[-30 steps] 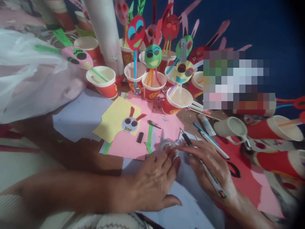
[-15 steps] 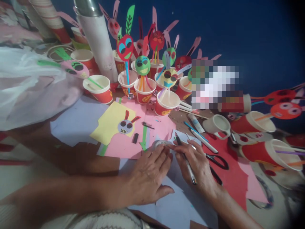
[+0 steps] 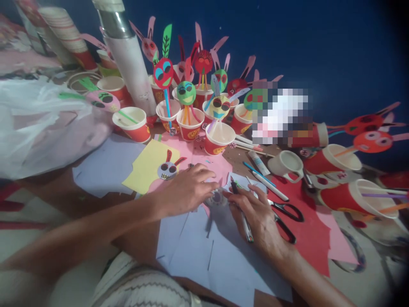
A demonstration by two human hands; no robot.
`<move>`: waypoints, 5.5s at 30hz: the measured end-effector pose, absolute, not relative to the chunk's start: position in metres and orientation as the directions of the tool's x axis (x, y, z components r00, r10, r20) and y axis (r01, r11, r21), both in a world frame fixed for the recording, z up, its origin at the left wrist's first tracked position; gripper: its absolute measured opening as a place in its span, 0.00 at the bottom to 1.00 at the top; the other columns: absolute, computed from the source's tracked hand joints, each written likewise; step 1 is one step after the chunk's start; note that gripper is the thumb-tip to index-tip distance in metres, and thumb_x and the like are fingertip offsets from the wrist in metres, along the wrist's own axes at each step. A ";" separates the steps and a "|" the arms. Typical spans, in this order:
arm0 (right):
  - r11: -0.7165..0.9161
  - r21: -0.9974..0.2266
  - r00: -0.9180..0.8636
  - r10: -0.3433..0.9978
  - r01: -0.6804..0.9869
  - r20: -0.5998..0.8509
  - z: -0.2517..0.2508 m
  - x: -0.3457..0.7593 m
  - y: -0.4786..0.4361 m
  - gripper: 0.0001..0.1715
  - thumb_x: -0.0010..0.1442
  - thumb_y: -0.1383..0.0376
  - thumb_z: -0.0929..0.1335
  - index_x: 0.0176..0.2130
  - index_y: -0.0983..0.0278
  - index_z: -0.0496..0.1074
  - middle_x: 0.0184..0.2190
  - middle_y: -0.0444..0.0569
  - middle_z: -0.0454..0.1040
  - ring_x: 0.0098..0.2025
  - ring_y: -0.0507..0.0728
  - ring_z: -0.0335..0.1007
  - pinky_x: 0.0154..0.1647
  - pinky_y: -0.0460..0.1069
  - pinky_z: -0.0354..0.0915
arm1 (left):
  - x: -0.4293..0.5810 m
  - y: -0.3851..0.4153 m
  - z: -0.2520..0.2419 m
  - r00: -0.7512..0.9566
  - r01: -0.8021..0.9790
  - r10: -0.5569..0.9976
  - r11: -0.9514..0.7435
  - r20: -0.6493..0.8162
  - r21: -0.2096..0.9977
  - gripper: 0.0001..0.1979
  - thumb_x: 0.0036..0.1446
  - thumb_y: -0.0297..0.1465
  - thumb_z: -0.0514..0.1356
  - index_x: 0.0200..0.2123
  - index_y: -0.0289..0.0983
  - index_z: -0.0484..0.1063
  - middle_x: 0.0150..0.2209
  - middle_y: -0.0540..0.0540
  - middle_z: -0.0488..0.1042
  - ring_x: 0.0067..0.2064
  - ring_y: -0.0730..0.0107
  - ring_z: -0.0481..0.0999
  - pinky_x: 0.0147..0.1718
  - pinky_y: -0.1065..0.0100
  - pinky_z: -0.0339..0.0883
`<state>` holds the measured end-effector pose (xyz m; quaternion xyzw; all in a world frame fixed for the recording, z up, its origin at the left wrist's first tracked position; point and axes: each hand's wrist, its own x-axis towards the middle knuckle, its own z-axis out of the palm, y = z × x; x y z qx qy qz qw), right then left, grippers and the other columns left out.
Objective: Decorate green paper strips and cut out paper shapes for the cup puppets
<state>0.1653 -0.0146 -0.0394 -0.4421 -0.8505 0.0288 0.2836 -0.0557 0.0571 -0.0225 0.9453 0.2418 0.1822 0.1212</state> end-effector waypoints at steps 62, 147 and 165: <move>0.745 -0.243 -0.627 0.658 0.621 0.417 -0.021 0.138 -0.046 0.10 0.65 0.75 0.62 0.38 0.70 0.72 0.24 0.46 0.75 0.25 0.53 0.68 0.37 0.55 0.64 | -0.044 0.073 -0.034 0.845 0.432 0.533 -0.719 0.033 0.545 0.17 0.66 0.26 0.50 0.50 0.39 0.77 0.39 0.43 0.72 0.44 0.62 0.65 0.48 0.63 0.61; 0.246 -0.870 0.163 0.926 0.427 0.342 -0.048 0.205 -0.036 0.12 0.68 0.61 0.63 0.46 0.62 0.73 0.33 0.50 0.80 0.33 0.57 0.79 0.35 0.53 0.76 | -0.044 0.070 -0.040 0.615 0.539 0.768 -0.575 0.179 0.615 0.17 0.59 0.20 0.52 0.49 0.37 0.71 0.44 0.44 0.77 0.46 0.65 0.74 0.47 0.62 0.70; 0.447 -0.382 -0.155 0.789 0.809 0.595 -0.036 0.247 -0.036 0.16 0.60 0.74 0.68 0.47 0.61 0.73 0.39 0.53 0.79 0.40 0.61 0.76 0.40 0.54 0.69 | -0.033 0.090 -0.020 0.595 0.637 0.777 -0.611 0.205 0.470 0.16 0.57 0.19 0.50 0.41 0.35 0.73 0.41 0.43 0.74 0.40 0.64 0.76 0.40 0.62 0.70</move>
